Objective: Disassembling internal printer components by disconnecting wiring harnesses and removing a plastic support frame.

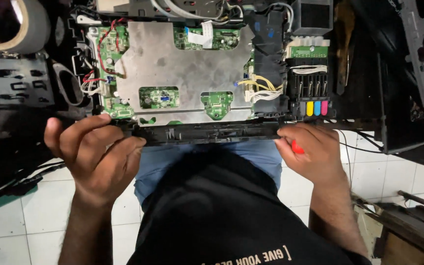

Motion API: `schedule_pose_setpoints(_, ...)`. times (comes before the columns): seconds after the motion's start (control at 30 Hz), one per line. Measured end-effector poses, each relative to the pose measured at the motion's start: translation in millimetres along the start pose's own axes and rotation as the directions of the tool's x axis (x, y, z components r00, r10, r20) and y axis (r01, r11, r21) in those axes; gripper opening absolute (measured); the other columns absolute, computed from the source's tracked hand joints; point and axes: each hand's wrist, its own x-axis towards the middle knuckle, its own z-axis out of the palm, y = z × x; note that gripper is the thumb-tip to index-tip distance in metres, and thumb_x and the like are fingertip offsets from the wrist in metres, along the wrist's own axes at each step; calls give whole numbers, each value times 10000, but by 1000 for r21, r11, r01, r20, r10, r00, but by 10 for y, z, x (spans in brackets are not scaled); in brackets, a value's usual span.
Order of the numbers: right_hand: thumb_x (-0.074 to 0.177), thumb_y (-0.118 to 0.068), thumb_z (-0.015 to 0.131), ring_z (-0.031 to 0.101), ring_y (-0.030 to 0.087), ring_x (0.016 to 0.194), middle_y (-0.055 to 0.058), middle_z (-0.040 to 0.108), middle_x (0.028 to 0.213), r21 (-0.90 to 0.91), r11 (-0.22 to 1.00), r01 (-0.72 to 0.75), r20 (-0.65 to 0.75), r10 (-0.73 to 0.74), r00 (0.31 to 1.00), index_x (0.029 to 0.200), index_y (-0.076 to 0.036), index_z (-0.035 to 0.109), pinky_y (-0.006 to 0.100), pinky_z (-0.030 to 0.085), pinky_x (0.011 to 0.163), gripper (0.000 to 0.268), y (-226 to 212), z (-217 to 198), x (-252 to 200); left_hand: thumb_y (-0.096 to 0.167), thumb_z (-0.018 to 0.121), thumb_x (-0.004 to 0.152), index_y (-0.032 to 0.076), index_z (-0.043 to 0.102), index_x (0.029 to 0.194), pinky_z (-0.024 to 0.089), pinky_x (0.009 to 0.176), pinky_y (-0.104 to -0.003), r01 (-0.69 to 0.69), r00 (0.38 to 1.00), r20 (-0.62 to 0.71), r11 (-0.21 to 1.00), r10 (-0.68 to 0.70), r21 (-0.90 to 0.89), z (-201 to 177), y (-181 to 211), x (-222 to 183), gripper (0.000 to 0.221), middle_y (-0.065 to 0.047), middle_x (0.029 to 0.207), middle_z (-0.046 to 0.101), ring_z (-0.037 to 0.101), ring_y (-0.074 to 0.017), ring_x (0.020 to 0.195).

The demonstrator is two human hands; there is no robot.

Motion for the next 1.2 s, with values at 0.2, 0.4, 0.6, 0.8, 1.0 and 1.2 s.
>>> schedule_pose_setpoints(0.2, 835, 63, 871, 630, 228, 631, 104, 692, 755, 76, 997, 22, -81, -16, 997, 913, 16, 735, 341, 552, 625, 164, -95, -66, -123, 14, 782, 964, 133, 631, 861, 276, 1108, -491, 1, 997, -78, 999, -4, -33, -120, 187, 50, 218, -92, 888, 646, 625, -365, 943)
schedule_pose_setpoints(0.4, 787, -129, 973, 610, 153, 637, 39, 659, 699, 101, 981, -164, -249, 184, 951, 1126, 13, 704, 296, 561, 778, 455, -177, -79, -232, 30, 651, 1015, 91, 631, 984, 308, 1164, -469, 70, 981, -162, 970, -109, -232, 0, 330, -166, 71, -152, 939, 701, 737, -354, 934)
schedule_pose_setpoints(0.6, 764, -208, 942, 595, 111, 579, 34, 649, 670, 307, 949, -68, -214, 138, 967, 1182, 31, 641, 229, 548, 624, 568, -135, -70, -173, -31, 619, 1032, 51, 603, 947, 323, 1197, -482, 89, 976, -173, 967, -132, -240, 32, 334, -171, 119, -203, 926, 652, 741, -405, 873)
schedule_pose_setpoints(0.8, 643, -468, 937, 630, 123, 627, 92, 736, 902, 276, 949, -152, -192, 210, 959, 1070, -36, 743, 218, 569, 612, 638, -145, -78, -264, -232, 606, 1000, 15, 593, 828, 363, 1213, -514, 107, 952, -256, 965, -168, -238, 136, 335, -150, 301, -250, 829, 648, 730, -441, 770)
schedule_pose_setpoints(1.0, 568, 106, 630, 665, 217, 692, 164, 708, 841, 337, 936, -103, -220, 184, 958, 984, -6, 735, 242, 543, 589, 444, -138, -117, -189, -185, 578, 1012, -24, 586, 760, 361, 1239, -529, 154, 949, -224, 945, -223, -289, 219, 333, -162, 299, -282, 836, 620, 710, -449, 755)
schedule_pose_setpoints(1.2, 756, -84, 902, 665, 203, 652, 164, 705, 806, 363, 931, -38, -223, 126, 967, 955, 3, 721, 226, 530, 545, 283, -196, -155, -95, -307, 543, 981, 12, 603, 801, 323, 1205, -486, 116, 969, -188, 970, -158, -215, 120, 287, -141, 371, -236, 851, 668, 726, -412, 756)
